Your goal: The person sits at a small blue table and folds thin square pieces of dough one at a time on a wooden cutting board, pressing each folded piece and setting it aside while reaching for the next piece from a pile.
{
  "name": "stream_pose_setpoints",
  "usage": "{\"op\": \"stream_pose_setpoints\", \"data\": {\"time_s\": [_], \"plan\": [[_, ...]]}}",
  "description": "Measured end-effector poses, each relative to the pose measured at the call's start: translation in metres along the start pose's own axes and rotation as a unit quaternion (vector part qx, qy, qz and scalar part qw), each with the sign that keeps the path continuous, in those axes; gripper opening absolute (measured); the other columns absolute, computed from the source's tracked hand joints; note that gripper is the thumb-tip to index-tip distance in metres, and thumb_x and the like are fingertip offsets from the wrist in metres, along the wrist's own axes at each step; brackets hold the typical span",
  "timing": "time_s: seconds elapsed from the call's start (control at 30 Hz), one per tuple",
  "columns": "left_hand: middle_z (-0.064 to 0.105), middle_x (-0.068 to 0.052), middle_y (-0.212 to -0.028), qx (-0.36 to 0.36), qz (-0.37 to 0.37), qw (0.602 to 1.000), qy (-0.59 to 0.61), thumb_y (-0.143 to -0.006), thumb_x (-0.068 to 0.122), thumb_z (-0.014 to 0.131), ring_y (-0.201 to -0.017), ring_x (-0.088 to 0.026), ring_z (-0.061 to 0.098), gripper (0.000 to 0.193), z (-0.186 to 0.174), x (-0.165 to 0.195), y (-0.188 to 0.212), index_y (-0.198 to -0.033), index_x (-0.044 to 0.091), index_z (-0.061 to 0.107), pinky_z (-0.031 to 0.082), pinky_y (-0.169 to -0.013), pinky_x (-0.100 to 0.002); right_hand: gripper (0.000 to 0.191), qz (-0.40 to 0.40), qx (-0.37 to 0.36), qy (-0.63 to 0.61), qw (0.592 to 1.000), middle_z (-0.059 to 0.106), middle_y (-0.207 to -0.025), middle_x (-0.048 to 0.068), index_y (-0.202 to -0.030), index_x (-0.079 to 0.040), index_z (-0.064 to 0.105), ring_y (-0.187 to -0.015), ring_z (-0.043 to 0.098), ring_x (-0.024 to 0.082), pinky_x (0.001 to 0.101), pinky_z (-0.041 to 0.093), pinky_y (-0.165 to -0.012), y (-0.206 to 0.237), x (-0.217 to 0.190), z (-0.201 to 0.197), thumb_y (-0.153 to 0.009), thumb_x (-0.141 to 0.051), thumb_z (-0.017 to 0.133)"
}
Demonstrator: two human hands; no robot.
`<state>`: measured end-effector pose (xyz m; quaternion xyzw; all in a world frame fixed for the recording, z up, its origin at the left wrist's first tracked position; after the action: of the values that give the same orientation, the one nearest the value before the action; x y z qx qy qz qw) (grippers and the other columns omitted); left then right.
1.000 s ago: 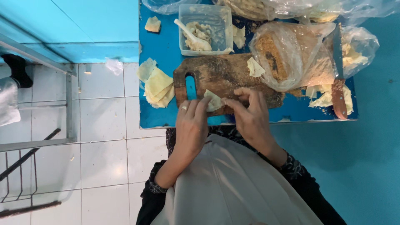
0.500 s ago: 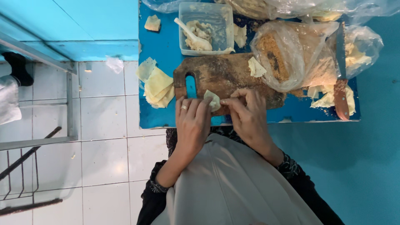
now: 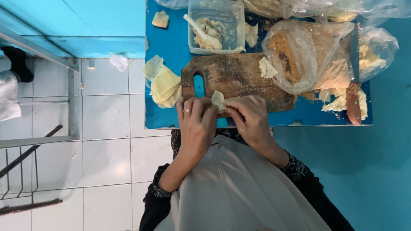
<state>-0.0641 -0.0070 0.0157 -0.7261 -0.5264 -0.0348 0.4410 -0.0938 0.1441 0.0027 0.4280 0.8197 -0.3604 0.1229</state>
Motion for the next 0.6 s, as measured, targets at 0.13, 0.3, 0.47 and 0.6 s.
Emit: {"op": "stream_pose_setpoints", "data": {"time_s": [0.13,0.3,0.47,0.6], "plan": [[0.056,-0.012,-0.123,-0.033,0.038,0.998,-0.046,-0.087,0.007,0.071,-0.118,-0.033,0.053,0.025,0.000,0.000,0.004,-0.111,0.003,0.068,0.029,-0.111,-0.066,0.015,-0.045,-0.022,0.059,0.997,0.070,-0.109,0.002,-0.106,-0.009,0.074,-0.101,0.062,0.023,0.0428,0.041,-0.094,-0.006,-0.004,-0.001,-0.093,-0.014,0.078],[0.056,-0.008,-0.129,-0.057,0.038,0.997,-0.038,-0.087,0.009,0.070,-0.127,-0.031,0.051,0.020,0.005,-0.013,-0.003,-0.107,0.009,0.069,0.027,-0.116,-0.068,0.027,-0.076,-0.073,0.044,0.993,0.062,-0.113,0.002,-0.109,-0.011,0.076,-0.099,0.058,0.023,0.0433,0.040,-0.090,-0.015,-0.009,-0.008,-0.086,-0.026,0.082],[0.054,-0.011,-0.130,-0.082,0.050,0.995,0.033,-0.084,0.017,0.075,-0.125,-0.036,0.047,0.020,0.003,-0.016,-0.005,-0.100,0.006,0.068,0.020,-0.107,-0.073,0.023,-0.100,-0.094,0.078,0.987,0.052,-0.117,0.005,-0.106,-0.018,0.080,-0.099,0.050,0.026,0.0437,0.038,-0.089,-0.026,-0.003,-0.013,-0.087,-0.031,0.082],[0.055,-0.007,-0.133,-0.056,0.044,0.997,0.017,-0.090,0.015,0.078,-0.128,-0.032,0.048,0.011,0.004,-0.018,-0.009,-0.094,0.009,0.070,0.020,-0.115,-0.069,0.015,-0.105,-0.090,0.063,0.988,0.051,-0.118,0.005,-0.100,-0.020,0.080,-0.103,0.049,0.027,0.0439,0.036,-0.091,-0.034,0.002,-0.012,-0.091,-0.031,0.081]]}}
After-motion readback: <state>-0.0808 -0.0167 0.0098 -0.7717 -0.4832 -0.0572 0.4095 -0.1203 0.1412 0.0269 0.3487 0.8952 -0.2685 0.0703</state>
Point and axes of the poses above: each hand's wrist, its own y-axis away from the middle knuckle, its own z-axis out of the palm, x = y × z, the point moved 7 cm from there along -y, towards the middle knuckle
